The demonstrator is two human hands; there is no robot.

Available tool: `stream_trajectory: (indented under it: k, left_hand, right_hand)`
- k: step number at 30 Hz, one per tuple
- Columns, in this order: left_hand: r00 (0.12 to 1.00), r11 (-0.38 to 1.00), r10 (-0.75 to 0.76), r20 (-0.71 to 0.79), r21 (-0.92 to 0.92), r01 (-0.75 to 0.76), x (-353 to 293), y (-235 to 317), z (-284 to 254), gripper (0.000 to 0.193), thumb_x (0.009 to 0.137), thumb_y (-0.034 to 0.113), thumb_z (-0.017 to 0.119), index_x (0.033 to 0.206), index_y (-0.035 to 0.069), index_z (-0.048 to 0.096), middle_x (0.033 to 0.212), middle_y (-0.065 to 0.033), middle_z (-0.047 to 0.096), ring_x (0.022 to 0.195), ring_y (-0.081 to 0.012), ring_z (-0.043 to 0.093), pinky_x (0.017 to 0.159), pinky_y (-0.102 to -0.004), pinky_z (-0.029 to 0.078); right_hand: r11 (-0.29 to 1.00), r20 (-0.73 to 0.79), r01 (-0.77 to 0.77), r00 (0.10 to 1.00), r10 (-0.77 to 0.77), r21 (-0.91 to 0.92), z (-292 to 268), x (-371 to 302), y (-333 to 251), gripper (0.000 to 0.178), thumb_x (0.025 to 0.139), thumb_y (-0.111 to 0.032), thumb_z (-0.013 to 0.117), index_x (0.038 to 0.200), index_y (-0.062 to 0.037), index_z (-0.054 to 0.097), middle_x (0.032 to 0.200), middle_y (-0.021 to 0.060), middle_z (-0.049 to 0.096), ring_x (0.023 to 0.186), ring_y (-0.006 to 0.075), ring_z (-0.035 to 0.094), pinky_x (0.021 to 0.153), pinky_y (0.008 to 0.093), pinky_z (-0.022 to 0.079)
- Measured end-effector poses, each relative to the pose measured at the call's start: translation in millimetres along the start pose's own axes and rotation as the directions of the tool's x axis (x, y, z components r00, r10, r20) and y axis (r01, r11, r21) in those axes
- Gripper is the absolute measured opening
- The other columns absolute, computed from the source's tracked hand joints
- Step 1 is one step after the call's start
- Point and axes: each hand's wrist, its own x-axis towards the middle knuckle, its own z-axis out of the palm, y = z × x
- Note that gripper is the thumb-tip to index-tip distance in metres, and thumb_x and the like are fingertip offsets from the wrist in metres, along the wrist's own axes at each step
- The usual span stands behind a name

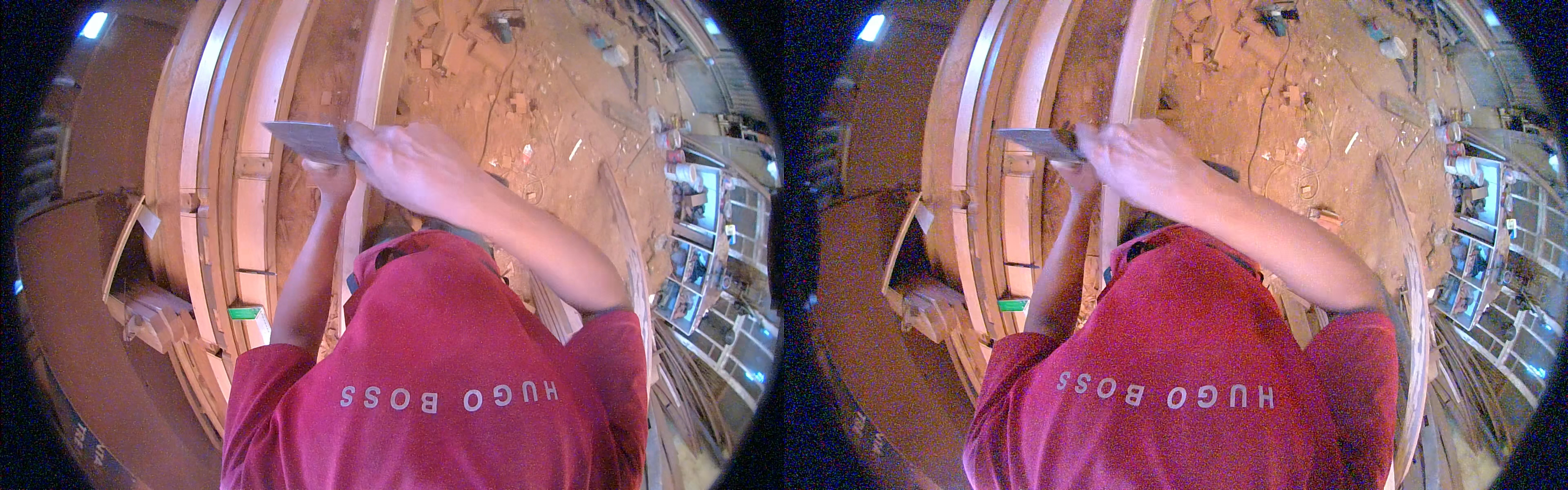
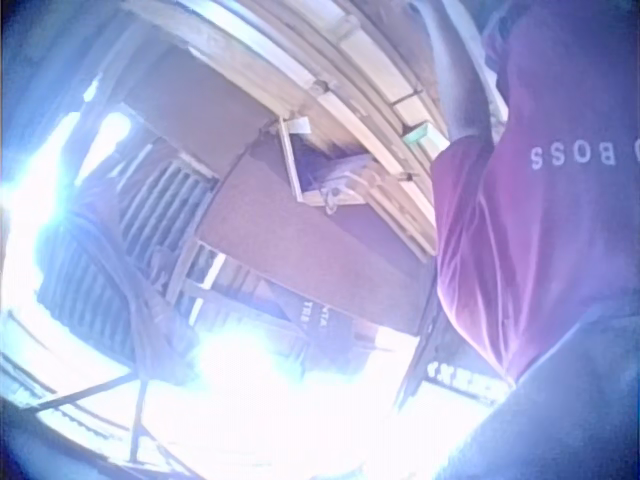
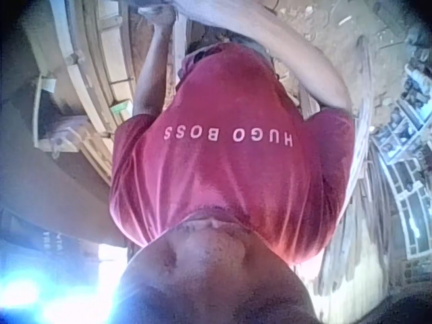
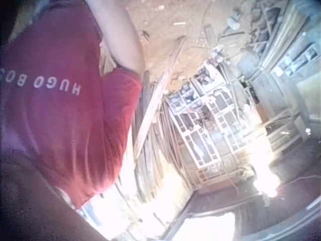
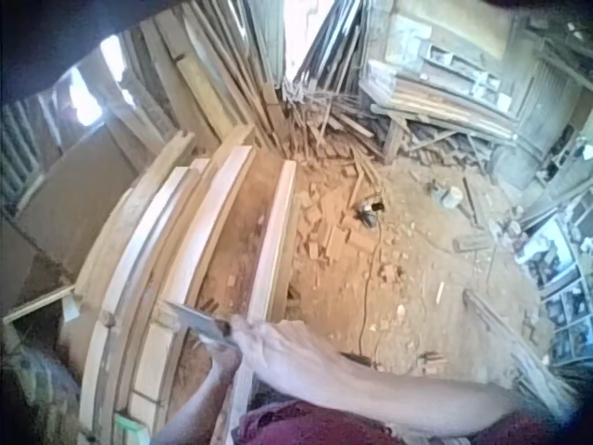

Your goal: The person uses a chisel and a wooden mallet to carve and shape a curved wooden plank. They repeatedly strike the chisel to remove wood shavings and refine the plank's surface.

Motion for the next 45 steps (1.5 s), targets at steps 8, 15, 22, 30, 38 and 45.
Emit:
stream_trajectory:
  k: [8, 15, 22, 30, 38, 45]
  left_hand:
    - [0.733, 0.881, -0.466, -0.496, -0.338, 0.331, 21, 19, 4, 0.024, 0.085, 0.006, 0.065, 0.105, 0.0, 0.055, 0.098, -0.0058, 0.058, 0.082, -0.0159, 0.059, 0.07, -0.0295, 0.05]
    - [0.957, 0.988, -0.15, -0.248, 0.009, 0.157, 21, 41, -52, 0.012, 0.084, 0.001, 0.061, 0.089, 0.009, 0.053, 0.071, 0.0003, 0.05, 0.056, -0.0093, 0.046, 0.049, -0.0229, 0.039]
    - [0.937, 0.959, -0.278, -0.212, -0.015, 0.282, 7, 34, -29, 0.014, 0.077, -0.001, 0.071, 0.079, 0.006, 0.059, 0.075, 0.0018, 0.057, 0.065, -0.0086, 0.055, 0.06, -0.0257, 0.046]
    - [0.921, 0.954, -0.3, -0.25, -0.053, 0.296, 11, 55, -15, 0.014, 0.077, 0.001, 0.072, 0.078, 0.006, 0.059, 0.069, 0.0026, 0.057, 0.06, -0.0062, 0.054, 0.054, -0.0247, 0.046]
    - [0.921, 0.958, -0.267, -0.285, 0.026, 0.286, 1, 35, -19, 0.013, 0.078, 0.003, 0.072, 0.077, 0.005, 0.059, 0.068, 0.0024, 0.058, 0.06, -0.0074, 0.056, 0.055, -0.0246, 0.046]
    - [0.925, 0.955, -0.295, -0.241, -0.058, 0.289, 3, 54, -15, 0.012, 0.079, 0.002, 0.07, 0.077, 0.005, 0.059, 0.067, 0.0024, 0.057, 0.059, -0.007, 0.056, 0.054, -0.0246, 0.046]
  right_hand:
    - [0.977, -0.092, -0.077, 0.991, 0.097, 0.197, -25, -12, -1, 0.029, 0.088, -0.024, 0.063, 0.098, 0.0013, 0.054, 0.078, 0.0222, 0.063, 0.073, 0.04, 0.064, 0.063, 0.0476, 0.051]
    - [0.87, -0.007, -0.328, 0.935, 0.355, 0.368, -11, -50, 15, 0.032, 0.087, -0.028, 0.066, 0.094, 0.0006, 0.054, 0.077, 0.0238, 0.061, 0.075, 0.0419, 0.063, 0.066, 0.0476, 0.049]
    - [0.82, 0.022, -0.421, 0.893, 0.449, 0.387, 5, -58, 20, 0.03, 0.086, -0.026, 0.068, 0.097, 0.0003, 0.057, 0.076, 0.0223, 0.063, 0.07, 0.0371, 0.064, 0.063, 0.0428, 0.049]
    - [0.785, 0.103, -0.477, 0.872, 0.478, 0.394, -7, -54, 7, 0.027, 0.087, -0.016, 0.069, 0.101, 0.0042, 0.059, 0.078, 0.0075, 0.062, 0.07, 0.0109, 0.056, 0.065, 0.0288, 0.047]
    - [0.809, 0.075, -0.41, 0.904, 0.42, 0.422, 3, -54, 6, 0.03, 0.087, -0.016, 0.07, 0.107, 0.0037, 0.06, 0.085, 0.0099, 0.066, 0.076, 0.0126, 0.06, 0.07, 0.0305, 0.049]
    - [0.785, 0.189, -0.501, 0.865, 0.464, 0.365, 2, -54, 5, 0.033, 0.087, -0.016, 0.07, 0.111, 0.0034, 0.059, 0.093, 0.0125, 0.068, 0.084, 0.0141, 0.062, 0.077, 0.0315, 0.05]
